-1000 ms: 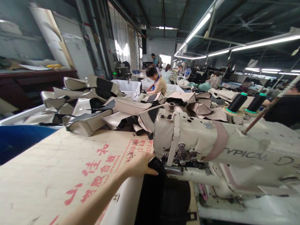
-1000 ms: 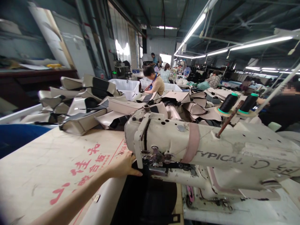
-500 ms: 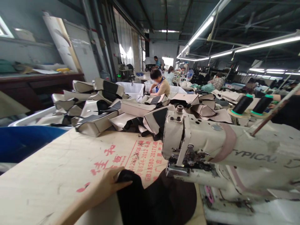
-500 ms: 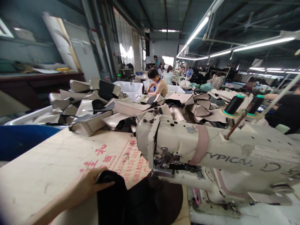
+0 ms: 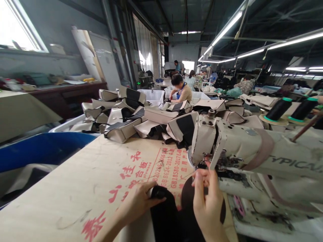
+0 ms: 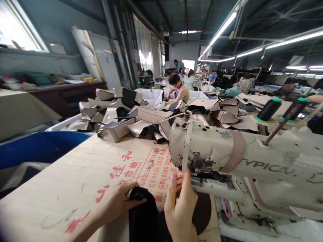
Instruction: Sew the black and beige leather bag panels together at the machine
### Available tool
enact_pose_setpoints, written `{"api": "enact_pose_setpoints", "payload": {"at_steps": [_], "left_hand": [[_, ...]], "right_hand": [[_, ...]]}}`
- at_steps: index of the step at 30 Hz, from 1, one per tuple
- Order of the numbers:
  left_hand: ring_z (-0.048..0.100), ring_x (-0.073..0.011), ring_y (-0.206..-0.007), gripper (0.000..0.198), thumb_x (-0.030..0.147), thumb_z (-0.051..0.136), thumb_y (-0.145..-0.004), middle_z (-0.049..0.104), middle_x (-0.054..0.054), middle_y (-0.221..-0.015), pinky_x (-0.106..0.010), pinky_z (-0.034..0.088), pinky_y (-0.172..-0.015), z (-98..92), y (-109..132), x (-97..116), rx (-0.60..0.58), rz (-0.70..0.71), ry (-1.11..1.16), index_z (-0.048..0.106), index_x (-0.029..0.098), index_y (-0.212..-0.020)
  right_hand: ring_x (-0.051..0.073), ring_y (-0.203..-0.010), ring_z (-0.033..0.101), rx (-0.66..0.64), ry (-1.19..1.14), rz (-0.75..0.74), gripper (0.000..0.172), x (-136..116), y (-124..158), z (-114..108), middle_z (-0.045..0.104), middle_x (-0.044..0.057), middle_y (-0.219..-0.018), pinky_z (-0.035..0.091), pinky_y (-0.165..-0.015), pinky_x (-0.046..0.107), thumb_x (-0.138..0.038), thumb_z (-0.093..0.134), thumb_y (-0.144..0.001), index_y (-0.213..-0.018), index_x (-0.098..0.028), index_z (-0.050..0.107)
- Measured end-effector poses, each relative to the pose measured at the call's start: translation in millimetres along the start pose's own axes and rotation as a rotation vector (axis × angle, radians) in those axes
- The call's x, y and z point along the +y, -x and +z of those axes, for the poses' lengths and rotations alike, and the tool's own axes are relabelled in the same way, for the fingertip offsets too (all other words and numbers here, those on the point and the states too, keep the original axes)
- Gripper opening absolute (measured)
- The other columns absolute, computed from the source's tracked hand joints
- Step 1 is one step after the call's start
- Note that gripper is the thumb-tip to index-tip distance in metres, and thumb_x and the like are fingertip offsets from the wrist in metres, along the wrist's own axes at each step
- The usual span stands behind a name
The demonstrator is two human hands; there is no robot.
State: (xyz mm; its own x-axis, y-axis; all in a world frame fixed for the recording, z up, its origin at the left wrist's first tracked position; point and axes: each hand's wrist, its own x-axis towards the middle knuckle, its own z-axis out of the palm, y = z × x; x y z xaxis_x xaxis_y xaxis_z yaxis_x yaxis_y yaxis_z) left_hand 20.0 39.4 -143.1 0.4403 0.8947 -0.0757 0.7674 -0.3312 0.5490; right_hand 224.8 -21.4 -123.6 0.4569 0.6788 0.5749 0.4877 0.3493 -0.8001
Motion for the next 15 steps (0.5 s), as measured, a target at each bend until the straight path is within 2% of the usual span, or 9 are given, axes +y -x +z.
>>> {"api": "enact_pose_setpoints", "payload": {"at_steps": [2,5,9,10,12,15], "left_hand": [[0.046,-0.0111,-0.059,0.038,0.057,0.055,-0.073,0.053,0.005,-0.062,-0.021,0.032,-0.054,-1.0,0,0,-0.002,-0.006,-0.008,0.053,0.019,-0.071],[0.047,-0.0116,-0.060,0.036,0.055,0.055,-0.073,0.054,0.004,-0.063,-0.021,0.034,-0.056,-1.4,-1,-1,0.022,-0.021,-0.024,0.054,0.019,-0.071],[0.050,-0.0128,-0.062,0.037,0.056,0.053,-0.074,0.057,0.003,-0.066,-0.022,0.035,-0.056,2.1,-6,-1,0.009,-0.017,-0.028,0.056,0.019,-0.074],[0.050,-0.0130,-0.061,0.037,0.056,0.053,-0.074,0.057,0.003,-0.065,-0.022,0.035,-0.056,4.1,-9,1,0.003,-0.018,-0.036,0.056,0.020,-0.075],[0.051,-0.0138,-0.061,0.036,0.055,0.054,-0.073,0.057,0.003,-0.064,-0.023,0.035,-0.056,8.6,-17,8,0.001,0.001,-0.064,0.056,0.020,-0.077],[0.055,-0.0163,-0.067,0.031,0.050,0.055,-0.074,0.059,0.002,-0.070,-0.024,0.036,-0.060,12.6,-29,18,-0.035,0.063,-0.079,0.056,0.021,-0.084]], "right_hand": [[0.013,-0.066,0.058,0.044,-0.049,0.024,0.037,1,3,1,0.060,0.008,-0.083,0.048,-0.061,0.022,-0.029,0.041,-0.092,-0.124,-0.011,0.039],[0.013,-0.066,0.058,0.008,-0.067,0.043,0.037,1,2,4,0.060,0.009,-0.085,0.047,-0.060,0.023,-0.031,0.042,-0.092,-0.123,-0.011,0.038],[0.012,-0.062,0.057,0.007,-0.114,0.051,0.030,-1,-3,16,0.057,0.004,-0.073,0.047,-0.058,0.020,-0.030,0.037,-0.094,-0.118,-0.012,0.039],[0.011,-0.060,0.057,0.002,-0.084,0.017,0.027,0,-5,18,0.057,0.003,-0.071,0.046,-0.056,0.019,-0.029,0.036,-0.094,-0.115,-0.013,0.041],[0.011,-0.060,0.058,-0.084,0.069,-0.141,0.021,8,-9,14,0.058,0.003,-0.070,0.044,-0.055,0.019,-0.028,0.037,-0.094,-0.105,-0.014,0.048],[0.012,-0.061,0.059,-0.323,0.318,-0.420,0.019,22,-20,-15,0.061,0.002,-0.068,0.043,-0.057,0.020,-0.027,0.040,-0.093,-0.091,-0.016,0.056]]}}
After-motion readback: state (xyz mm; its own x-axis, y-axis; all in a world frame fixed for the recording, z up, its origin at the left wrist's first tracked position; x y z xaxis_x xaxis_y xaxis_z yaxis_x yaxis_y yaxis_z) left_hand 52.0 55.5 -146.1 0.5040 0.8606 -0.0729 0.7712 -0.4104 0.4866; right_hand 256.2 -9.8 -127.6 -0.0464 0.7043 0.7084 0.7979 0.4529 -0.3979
